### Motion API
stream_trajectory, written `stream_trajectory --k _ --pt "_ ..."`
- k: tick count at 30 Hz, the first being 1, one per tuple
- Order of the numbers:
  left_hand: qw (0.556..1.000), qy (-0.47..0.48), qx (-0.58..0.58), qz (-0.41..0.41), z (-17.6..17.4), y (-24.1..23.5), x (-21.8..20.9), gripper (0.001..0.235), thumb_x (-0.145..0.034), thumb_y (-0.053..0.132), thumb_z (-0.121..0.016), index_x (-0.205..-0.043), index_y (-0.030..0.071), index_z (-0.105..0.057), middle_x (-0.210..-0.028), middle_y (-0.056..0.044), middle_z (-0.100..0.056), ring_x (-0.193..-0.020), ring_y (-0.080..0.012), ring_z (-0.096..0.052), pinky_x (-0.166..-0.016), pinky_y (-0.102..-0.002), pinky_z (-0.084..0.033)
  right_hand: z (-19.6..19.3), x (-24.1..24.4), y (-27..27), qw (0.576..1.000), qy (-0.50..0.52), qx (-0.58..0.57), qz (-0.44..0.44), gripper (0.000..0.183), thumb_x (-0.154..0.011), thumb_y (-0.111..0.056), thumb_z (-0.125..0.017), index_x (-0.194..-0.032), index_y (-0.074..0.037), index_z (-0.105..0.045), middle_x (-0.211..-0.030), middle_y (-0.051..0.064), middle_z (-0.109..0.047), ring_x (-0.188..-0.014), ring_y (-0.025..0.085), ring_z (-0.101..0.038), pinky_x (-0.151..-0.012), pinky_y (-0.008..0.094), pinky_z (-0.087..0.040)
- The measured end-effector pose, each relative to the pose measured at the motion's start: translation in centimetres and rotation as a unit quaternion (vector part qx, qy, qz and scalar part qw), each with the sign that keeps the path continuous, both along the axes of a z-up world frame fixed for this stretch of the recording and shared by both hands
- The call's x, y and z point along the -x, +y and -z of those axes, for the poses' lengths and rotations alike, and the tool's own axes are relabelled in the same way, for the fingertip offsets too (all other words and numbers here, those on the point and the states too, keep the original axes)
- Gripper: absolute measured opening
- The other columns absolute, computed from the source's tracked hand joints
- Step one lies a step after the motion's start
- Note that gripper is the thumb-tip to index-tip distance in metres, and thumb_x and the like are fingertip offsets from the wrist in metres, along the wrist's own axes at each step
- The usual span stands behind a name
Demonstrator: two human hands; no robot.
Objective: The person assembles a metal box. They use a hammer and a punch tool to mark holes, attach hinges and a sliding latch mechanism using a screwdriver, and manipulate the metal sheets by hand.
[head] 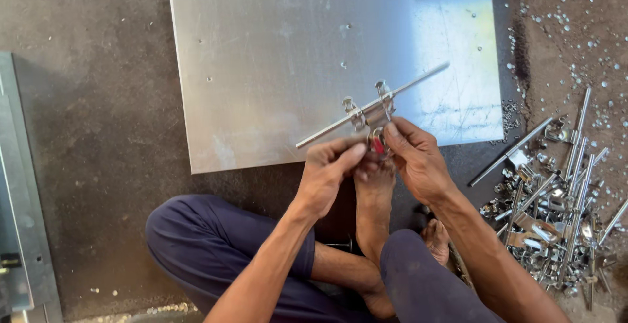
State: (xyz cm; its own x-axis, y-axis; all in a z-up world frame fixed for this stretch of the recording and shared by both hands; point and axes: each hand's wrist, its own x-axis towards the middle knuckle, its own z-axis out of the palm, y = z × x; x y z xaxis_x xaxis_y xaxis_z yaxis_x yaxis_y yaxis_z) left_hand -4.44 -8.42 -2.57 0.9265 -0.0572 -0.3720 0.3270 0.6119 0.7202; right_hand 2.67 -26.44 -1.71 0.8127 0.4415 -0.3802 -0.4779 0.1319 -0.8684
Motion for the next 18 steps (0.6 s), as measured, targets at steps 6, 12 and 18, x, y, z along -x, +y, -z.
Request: stream_trajectory --k 6,12,18 --pt "0.953 0.016 -0.302 -0.024 -3.6 -0.3 3.8 0.029 -0.095 0.012 -0.069 -0.120 -0.002 -0.074 -0.093 -0.007 -0.079 -0.076 -0.0093 -0.071 -0.064 -0.022 -0.057 1.5 -0.7 -0.6 0.993 0.112 0.002 -0.034 0.027 -0.105 -0.019 -0.058 -0.122 -0.001 -0.068 -0.096 0.003 -0.069 -0.084 0.008 -0.062 -0.075 0.025 -0.052" --pt "0.989 0.021 -0.111 -0.093 0.2 -1.9 3.0 0.027 -0.101 0.012 -0.066 -0.120 -0.006 -0.071 -0.093 -0.005 -0.076 -0.082 -0.0082 -0.069 -0.070 -0.022 -0.057 1.5 0.6 0.2 0.993 0.109 -0.021 -0.031 0.025 -0.107 -0.021 -0.056 -0.117 -0.002 -0.068 -0.094 0.002 -0.068 -0.083 0.009 -0.062 -0.076 0.027 -0.055" --pt "0.959 0.012 -0.274 -0.073 -3.3 -1.7 3.5 0.020 -0.098 0.014 -0.071 -0.111 0.000 -0.078 -0.083 -0.004 -0.074 -0.069 -0.0069 -0.064 -0.062 -0.023 -0.051 0.7 -1.3 0.8 0.972 0.084 0.179 -0.128 0.036 -0.102 -0.028 -0.057 -0.129 -0.007 -0.068 -0.086 0.003 -0.070 -0.073 0.011 -0.059 -0.065 0.029 -0.052"
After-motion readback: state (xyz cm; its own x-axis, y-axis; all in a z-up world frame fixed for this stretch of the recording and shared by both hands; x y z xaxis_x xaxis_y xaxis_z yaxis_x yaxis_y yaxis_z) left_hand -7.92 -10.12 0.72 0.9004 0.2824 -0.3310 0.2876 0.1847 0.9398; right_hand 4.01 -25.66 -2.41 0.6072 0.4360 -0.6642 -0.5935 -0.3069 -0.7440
